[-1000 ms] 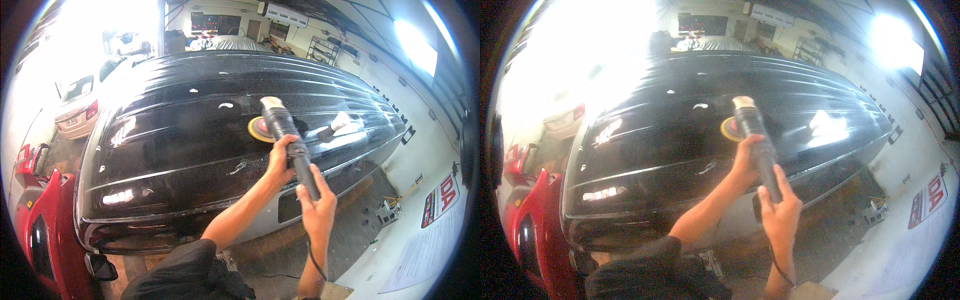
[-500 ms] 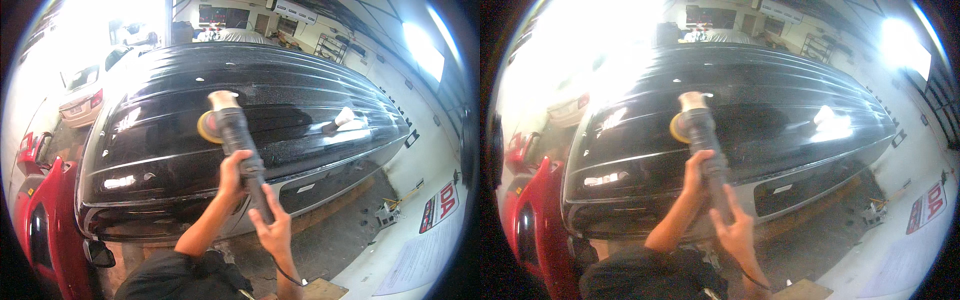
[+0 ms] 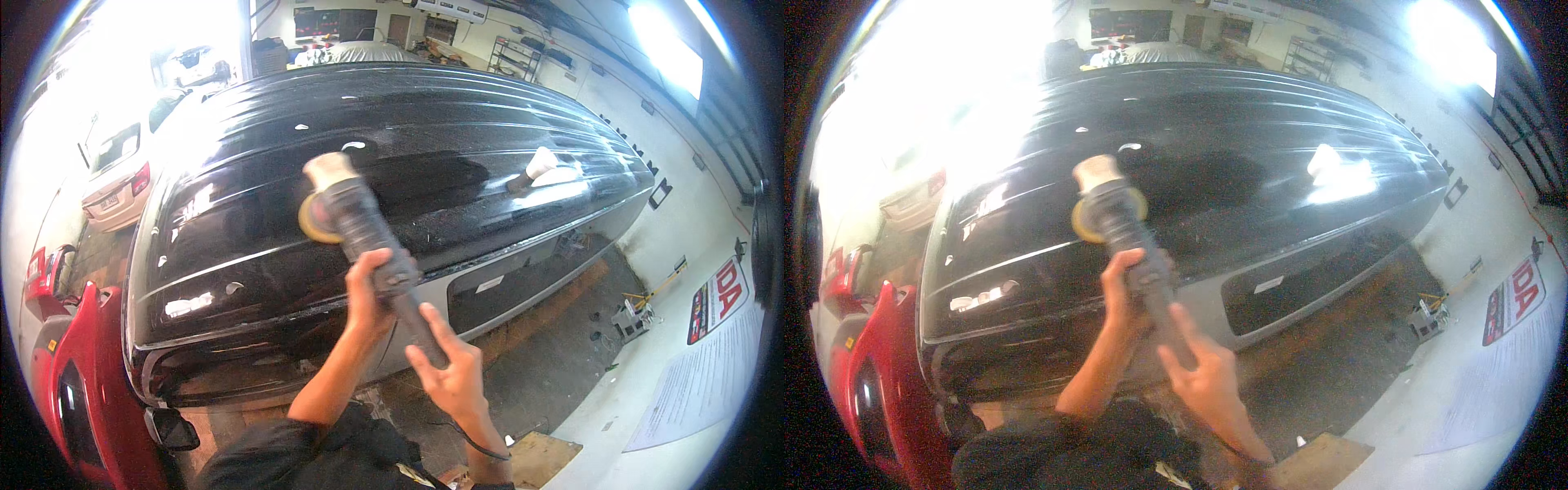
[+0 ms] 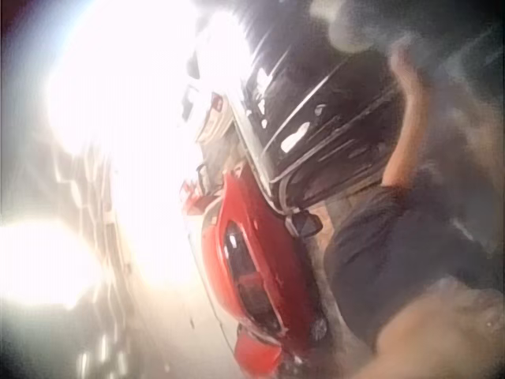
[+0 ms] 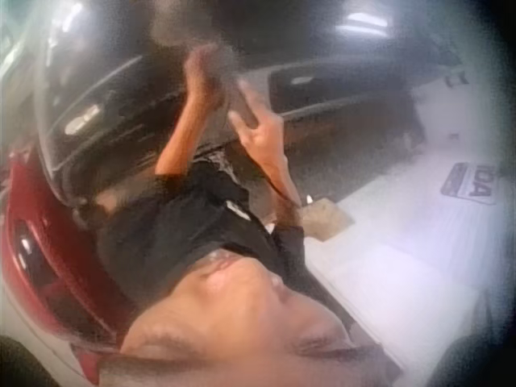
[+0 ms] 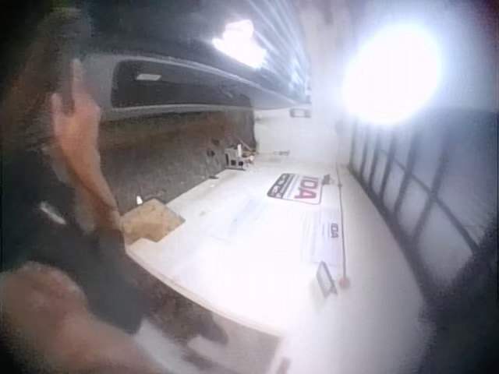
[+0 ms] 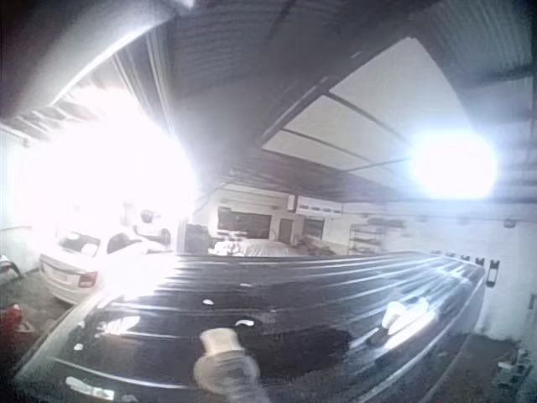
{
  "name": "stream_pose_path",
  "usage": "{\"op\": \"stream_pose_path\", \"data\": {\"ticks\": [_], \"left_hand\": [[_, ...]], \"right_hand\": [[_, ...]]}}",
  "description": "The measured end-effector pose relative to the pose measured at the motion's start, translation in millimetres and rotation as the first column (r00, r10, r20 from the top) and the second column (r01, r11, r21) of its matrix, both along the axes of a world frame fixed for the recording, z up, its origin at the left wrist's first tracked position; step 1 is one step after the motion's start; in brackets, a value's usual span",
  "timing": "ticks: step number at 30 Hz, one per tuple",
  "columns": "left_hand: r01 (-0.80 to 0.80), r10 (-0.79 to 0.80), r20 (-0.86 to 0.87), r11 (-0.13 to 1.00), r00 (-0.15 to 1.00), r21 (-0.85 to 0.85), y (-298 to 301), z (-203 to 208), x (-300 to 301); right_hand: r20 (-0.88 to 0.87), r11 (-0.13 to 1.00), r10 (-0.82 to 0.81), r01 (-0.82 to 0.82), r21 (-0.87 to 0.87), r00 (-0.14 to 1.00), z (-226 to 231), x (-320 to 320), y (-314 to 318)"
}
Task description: The person uses a rotary polisher with a yellow pad to polish the roof of a black car. They move the tool across the surface in circular and sweeping motions, occasionally pausing to wipe the area with their hand.
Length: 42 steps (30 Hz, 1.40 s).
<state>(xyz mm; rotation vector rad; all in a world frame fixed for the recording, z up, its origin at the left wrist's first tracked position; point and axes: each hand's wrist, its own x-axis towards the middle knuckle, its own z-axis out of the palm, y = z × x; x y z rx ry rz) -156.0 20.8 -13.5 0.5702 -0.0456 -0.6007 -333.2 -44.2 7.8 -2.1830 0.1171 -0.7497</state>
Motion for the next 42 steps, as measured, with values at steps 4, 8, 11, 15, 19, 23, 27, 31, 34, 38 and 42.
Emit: {"op": "stream_pose_path", "data": {"ticks": [4, 8, 11, 15, 19, 23, 27, 31, 34, 38, 42], "left_hand": [[0.373, -0.373, 0.019, 0.923, 0.928, -0.090, -94, -4, -26], [0.473, -0.476, 0.031, 0.877, 0.879, 0.082, -174, 8, -76], [0.504, -0.510, 0.022, 0.855, 0.860, 0.120, -177, 8, -117], [0.305, -0.337, 0.086, 0.916, 0.938, 0.262, -145, -19, -127], [0.162, -0.217, 0.214, 0.955, 0.953, 0.248, -92, -56, -103], [0.020, -0.068, 0.266, 0.984, 0.961, 0.180, -27, -80, -82], [-0.048, 0.000, 0.245, 0.981, 0.970, 0.189, 25, -82, -98], [-0.233, 0.176, 0.251, 0.947, 0.952, 0.220, 66, -76, -105], [-0.242, 0.198, 0.199, 0.945, 0.960, 0.222, 115, -76, -100], [-0.335, 0.332, 0.047, 0.930, 0.942, 0.153, 181, -66, -95], [-0.507, 0.508, -0.013, 0.861, 0.861, 0.030, 243, -85, -82]], "right_hand": [[-0.031, 0.935, -0.353, 0.353, -0.001, 0.935, 8, -35, -13], [0.053, 0.799, -0.591, 0.594, -0.098, 0.805, 1, -73, -48], [-0.226, 0.688, -0.605, 0.644, 0.334, 0.763, 2, -114, -47], [-0.215, 0.724, -0.471, 0.514, 0.459, 0.856, -25, -124, -28], [-0.181, 0.789, -0.157, 0.233, 0.568, 0.971, -61, -117, -23], [-0.312, 0.741, 0.062, 0.165, 0.650, 0.948, -72, -95, 7], [-0.291, 0.719, 0.149, 0.098, 0.688, 0.945, -62, -91, 47], [-0.301, 0.666, 0.333, 0.003, 0.746, 0.894, -69, -91, 55], [-0.334, 0.680, 0.456, -0.081, 0.728, 0.825, -70, -78, 73], [-0.435, 0.748, 0.571, -0.222, 0.626, 0.697, -65, -42, 112], [-0.476, 0.812, 0.580, -0.424, 0.400, 0.661, -77, -3, 156]]}}
